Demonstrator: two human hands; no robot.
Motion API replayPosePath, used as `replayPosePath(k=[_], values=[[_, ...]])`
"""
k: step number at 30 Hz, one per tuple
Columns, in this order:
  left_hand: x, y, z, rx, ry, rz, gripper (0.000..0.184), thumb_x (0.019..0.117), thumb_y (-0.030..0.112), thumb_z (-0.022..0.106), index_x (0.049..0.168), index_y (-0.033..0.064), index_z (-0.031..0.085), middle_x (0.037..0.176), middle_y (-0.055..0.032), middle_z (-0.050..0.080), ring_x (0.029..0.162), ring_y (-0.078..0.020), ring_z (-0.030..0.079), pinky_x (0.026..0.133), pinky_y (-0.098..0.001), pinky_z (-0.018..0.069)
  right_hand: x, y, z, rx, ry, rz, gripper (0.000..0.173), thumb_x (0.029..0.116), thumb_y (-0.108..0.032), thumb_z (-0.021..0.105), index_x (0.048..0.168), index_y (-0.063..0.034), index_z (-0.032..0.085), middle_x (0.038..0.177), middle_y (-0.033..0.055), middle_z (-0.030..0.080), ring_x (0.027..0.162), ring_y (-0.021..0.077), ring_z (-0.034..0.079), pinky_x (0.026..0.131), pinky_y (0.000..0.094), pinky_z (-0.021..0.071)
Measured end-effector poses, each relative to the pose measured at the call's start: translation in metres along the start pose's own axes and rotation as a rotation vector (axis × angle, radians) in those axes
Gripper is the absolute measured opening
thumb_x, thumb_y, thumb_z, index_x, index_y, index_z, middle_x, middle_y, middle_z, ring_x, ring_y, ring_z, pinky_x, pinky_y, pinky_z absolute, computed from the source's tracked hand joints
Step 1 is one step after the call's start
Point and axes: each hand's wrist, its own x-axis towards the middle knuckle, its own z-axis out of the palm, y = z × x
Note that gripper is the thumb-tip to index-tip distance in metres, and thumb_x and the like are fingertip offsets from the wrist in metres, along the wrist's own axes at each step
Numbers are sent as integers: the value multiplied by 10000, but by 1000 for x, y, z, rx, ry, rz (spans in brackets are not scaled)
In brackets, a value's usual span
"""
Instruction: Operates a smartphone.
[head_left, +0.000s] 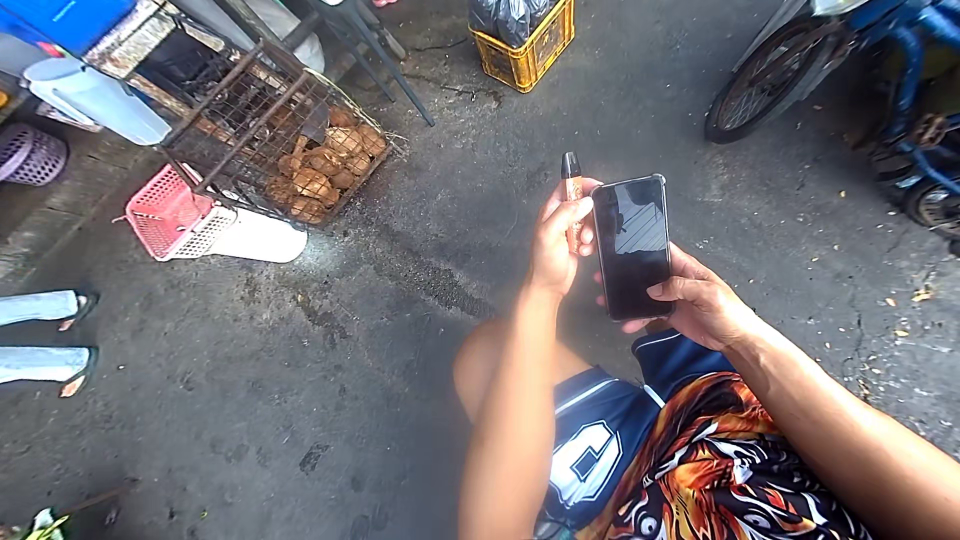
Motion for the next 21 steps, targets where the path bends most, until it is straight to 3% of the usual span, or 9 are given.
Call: replayPosePath(k=[21], values=[[1, 0, -1, 13, 25, -11, 250, 1023, 264, 440, 1179, 192, 621, 681, 29, 501, 448, -5, 408, 404, -136, 357, 3, 0, 1, -2, 2, 8, 540, 909, -23, 451, 1437, -112, 382, 1330, 285, 602, 1134, 468, 665, 737, 536, 641]])
